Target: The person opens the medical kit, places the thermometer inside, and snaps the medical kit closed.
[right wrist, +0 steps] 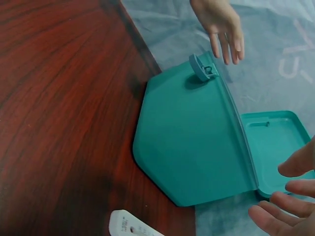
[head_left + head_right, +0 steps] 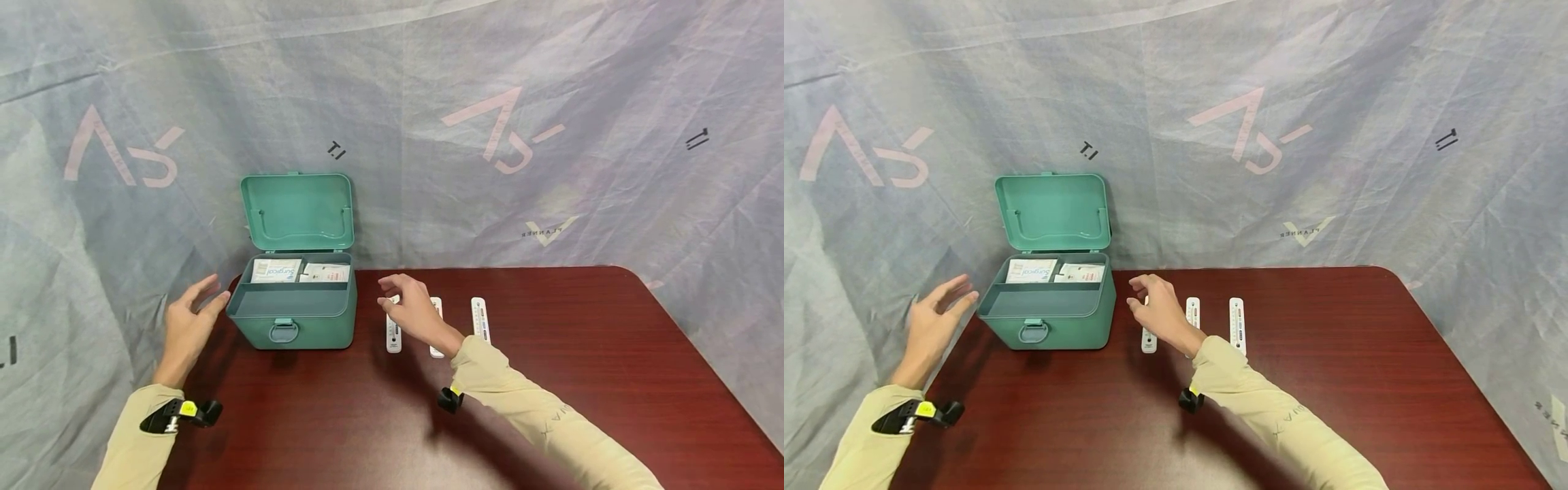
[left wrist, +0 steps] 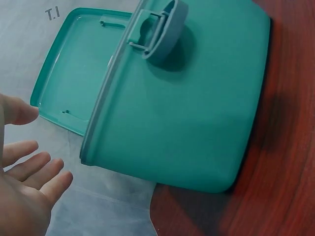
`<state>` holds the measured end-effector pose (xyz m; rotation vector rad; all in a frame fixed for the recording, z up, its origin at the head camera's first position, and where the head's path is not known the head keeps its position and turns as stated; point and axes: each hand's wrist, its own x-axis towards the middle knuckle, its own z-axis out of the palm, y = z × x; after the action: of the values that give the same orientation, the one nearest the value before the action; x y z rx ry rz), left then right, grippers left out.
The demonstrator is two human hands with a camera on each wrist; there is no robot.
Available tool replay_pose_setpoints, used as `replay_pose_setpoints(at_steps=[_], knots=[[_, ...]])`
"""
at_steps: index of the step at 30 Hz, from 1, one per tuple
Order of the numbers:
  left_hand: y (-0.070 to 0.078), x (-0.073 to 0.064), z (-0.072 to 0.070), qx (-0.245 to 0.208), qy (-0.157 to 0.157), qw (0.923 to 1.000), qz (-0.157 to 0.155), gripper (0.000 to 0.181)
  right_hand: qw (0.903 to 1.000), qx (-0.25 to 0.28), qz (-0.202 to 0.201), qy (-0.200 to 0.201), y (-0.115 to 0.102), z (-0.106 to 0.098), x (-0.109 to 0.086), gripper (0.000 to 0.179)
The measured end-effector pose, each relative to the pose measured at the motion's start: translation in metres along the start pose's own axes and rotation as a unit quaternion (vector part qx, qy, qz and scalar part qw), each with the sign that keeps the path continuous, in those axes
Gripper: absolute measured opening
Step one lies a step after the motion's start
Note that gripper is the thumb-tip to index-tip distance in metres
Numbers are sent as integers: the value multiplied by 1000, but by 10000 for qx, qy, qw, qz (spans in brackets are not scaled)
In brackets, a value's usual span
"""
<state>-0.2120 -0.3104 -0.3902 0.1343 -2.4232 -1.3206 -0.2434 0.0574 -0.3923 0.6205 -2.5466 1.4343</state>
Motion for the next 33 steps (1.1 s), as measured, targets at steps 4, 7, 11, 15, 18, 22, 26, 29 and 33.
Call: replay_pose_setpoints(at_steps=[4,7,11,15,18,22,26,29,33], knots=[[-3,-4,0,147,-215,9996,-54,53,10000,18,27,42,3,3,-4,29],[-6,-6,1,225,-281,9993,-136,55,9999,35,117,61,5,6,-6,29],[-10,-6,5,244,-320,9990,-188,57,9996,-25,284,84,10,9,-10,29],[-13,-8,10,185,-396,9989,-187,57,9994,-66,293,177,14,13,-15,29],[-14,-9,14,113,-380,9991,-145,56,9990,-136,324,283,15,14,-20,30],[-16,-11,19,-22,-306,9995,-118,54,9979,-171,465,409,17,17,-24,33],[-20,-12,23,-177,-265,9993,-193,55,9968,-205,620,470,21,20,-27,37],[-24,-13,26,-314,-291,9989,-173,55,9955,-268,762,494,25,23,-30,37],[-32,-16,29,-341,-385,9987,-14,56,9938,-344,874,596,31,26,-36,37]])
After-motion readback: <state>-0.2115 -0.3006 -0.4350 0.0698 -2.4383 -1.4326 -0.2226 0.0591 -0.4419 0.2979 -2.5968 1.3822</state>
